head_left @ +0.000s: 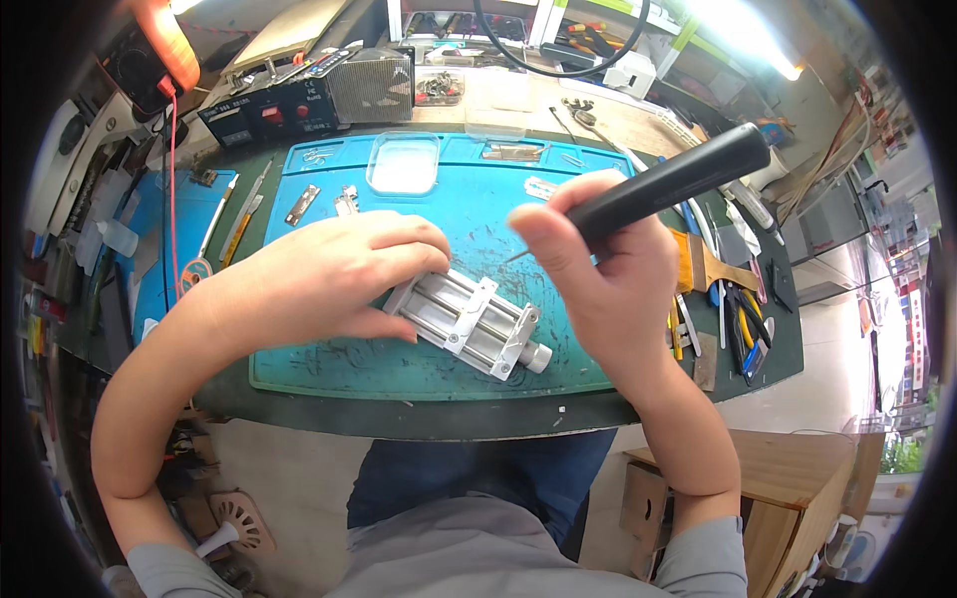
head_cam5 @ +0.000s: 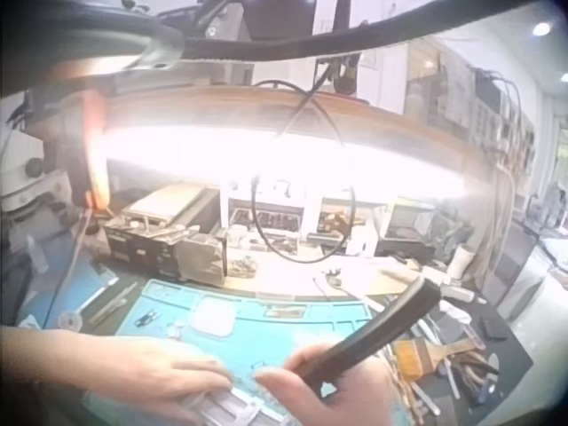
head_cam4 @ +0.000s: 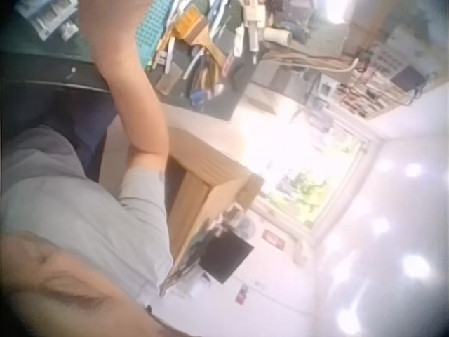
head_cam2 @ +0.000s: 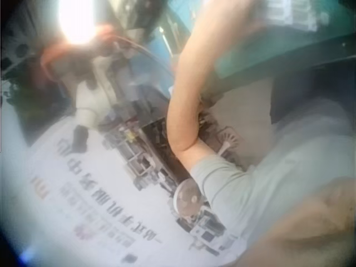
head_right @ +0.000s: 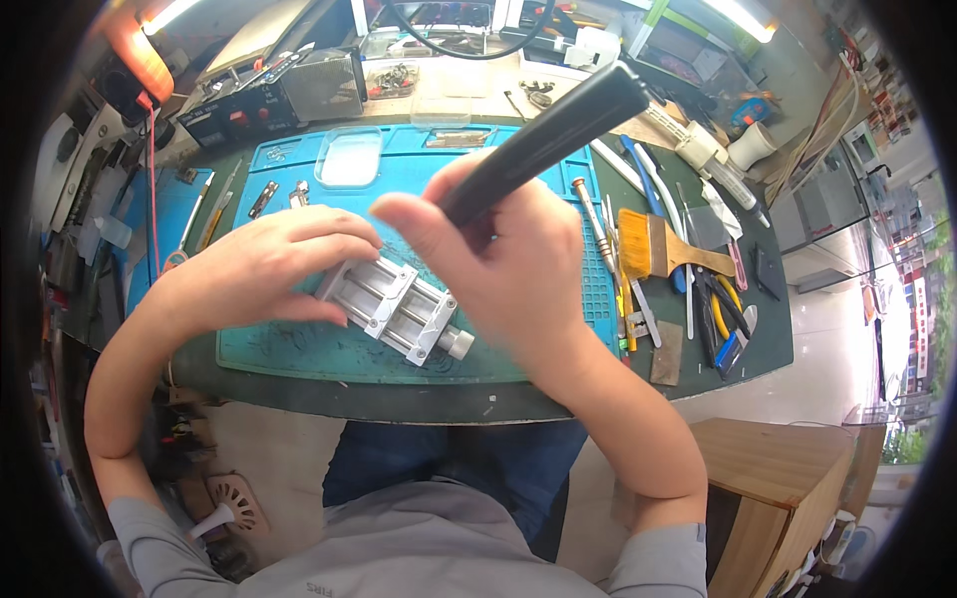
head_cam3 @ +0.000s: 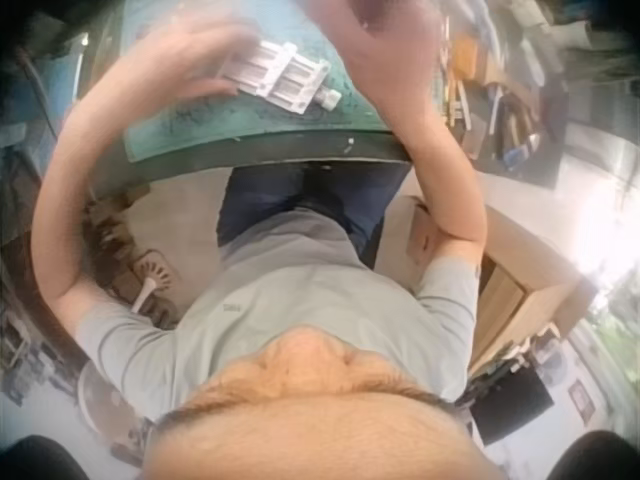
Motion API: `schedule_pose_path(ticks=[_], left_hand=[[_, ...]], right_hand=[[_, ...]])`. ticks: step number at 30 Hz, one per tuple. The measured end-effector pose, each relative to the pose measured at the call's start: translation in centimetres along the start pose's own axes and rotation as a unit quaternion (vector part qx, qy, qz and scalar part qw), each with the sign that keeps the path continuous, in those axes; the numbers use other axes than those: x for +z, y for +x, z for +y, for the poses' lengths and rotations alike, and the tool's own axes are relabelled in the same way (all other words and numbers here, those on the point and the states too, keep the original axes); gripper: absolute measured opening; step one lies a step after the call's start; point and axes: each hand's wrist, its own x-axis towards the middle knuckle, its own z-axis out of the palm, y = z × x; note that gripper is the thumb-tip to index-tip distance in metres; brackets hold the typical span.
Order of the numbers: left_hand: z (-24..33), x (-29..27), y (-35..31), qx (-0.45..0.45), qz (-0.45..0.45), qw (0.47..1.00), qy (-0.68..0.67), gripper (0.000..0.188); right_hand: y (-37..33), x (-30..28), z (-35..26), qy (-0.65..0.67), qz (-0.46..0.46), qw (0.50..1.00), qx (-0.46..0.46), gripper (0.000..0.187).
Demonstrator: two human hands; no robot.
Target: The person assembles a small mechanical component on a blue workbench. They use a black-handled tool to press parts into place, then brush away debris with a small brush. The person continues to adjust and secure the component using a screwdriver.
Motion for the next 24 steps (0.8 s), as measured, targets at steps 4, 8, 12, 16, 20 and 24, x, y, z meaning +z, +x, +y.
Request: schedule_pose_path(ticks=[4,8,12,16,20,24], left_hand=[[0.7,0.4,-0.8,-0.045,0.032,0.998,-0.015,0.066],[4.1,3.1,-3.0,-0.123,0.147,0.981,0.018,0.076],[4.8,3.7,-3.0,-0.145,0.183,0.972,-0.007,0.075],[3.9,3.5,-2.9,-0.137,0.180,0.974,-0.020,0.071],[3.3,2.9,-2.8,-0.127,0.172,0.976,-0.030,0.070],[2.8,3.0,-2.6,-0.128,0.167,0.975,-0.065,0.073]], right_hand=[[0.3,-0.1,-1.1,-0.017,-0.053,0.998,-0.043,0.017],[0.0,0.9,-2.4,-0.013,-0.059,0.998,-0.003,0.012],[1.4,2.4,0.5,-0.141,-0.013,0.978,-0.151,0.023],[2.1,3.4,1.6,-0.146,-0.013,0.967,-0.207,0.026],[2.0,3.5,2.6,-0.125,-0.039,0.963,-0.237,0.025],[2.2,3.4,3.0,-0.156,-0.076,0.949,-0.265,0.027]])
